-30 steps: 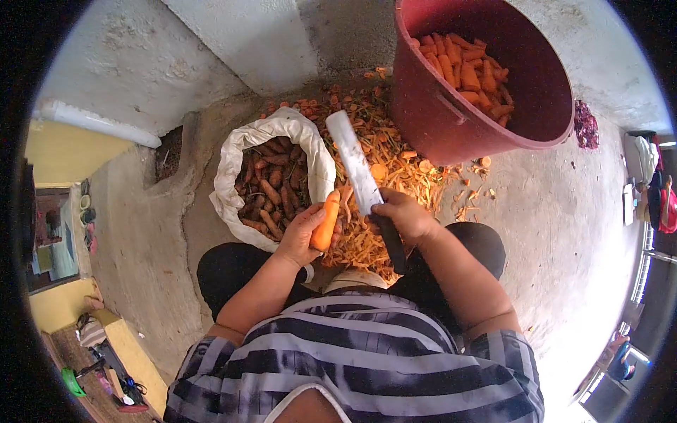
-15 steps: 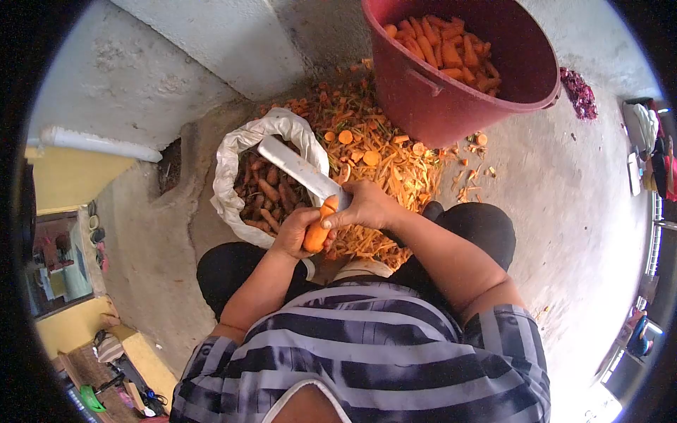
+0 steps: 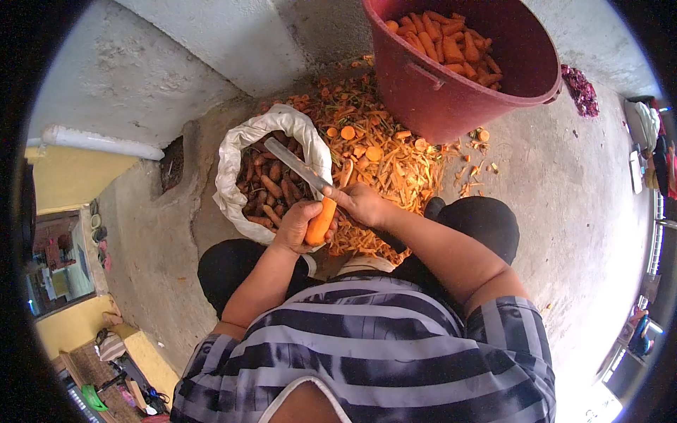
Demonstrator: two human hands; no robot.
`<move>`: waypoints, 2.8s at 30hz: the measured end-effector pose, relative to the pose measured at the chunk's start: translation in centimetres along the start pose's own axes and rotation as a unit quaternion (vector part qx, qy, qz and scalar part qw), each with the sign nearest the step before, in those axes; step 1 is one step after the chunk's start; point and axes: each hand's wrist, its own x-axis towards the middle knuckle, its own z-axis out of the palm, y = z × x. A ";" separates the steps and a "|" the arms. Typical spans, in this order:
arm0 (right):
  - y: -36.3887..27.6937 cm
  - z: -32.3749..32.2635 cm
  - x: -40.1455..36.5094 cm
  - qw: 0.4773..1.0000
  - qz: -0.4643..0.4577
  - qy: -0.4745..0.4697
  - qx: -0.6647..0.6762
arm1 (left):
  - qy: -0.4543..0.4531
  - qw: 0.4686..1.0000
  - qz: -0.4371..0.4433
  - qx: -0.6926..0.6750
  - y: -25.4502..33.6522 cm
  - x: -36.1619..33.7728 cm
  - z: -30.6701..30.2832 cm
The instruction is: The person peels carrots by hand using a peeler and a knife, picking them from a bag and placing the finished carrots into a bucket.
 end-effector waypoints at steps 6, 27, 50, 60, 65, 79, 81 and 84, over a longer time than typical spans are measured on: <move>1.0 0.1 0.5 0.987 -0.126 0.067 -0.075 | 0.002 0.999 -0.039 -0.028 0.0 0.4 -0.4; -2.8 0.6 -1.7 0.937 -0.083 0.174 -0.290 | 0.109 0.980 0.033 -0.161 0.0 2.3 0.1; 1.7 -1.0 1.9 0.995 -0.059 -0.005 0.074 | 0.081 0.816 0.306 0.483 1.2 0.5 1.0; 0.8 -0.7 1.1 0.980 -0.137 0.093 -0.114 | 0.094 0.733 0.246 0.627 1.0 0.7 1.1; 1.2 -0.5 1.0 0.965 -0.161 0.113 -0.176 | 0.003 0.802 0.216 0.557 2.1 0.5 1.0; 0.8 0.4 0.1 0.949 -0.138 0.142 -0.245 | -0.119 0.938 -0.137 0.296 1.3 1.1 -0.5; 1.3 0.8 0.9 0.986 -0.086 0.134 -0.042 | -0.148 0.935 -0.179 0.268 1.1 1.3 -0.3; 0.7 0.1 0.8 0.935 0.018 0.098 0.340 | -0.116 0.939 0.055 0.319 0.9 0.9 0.8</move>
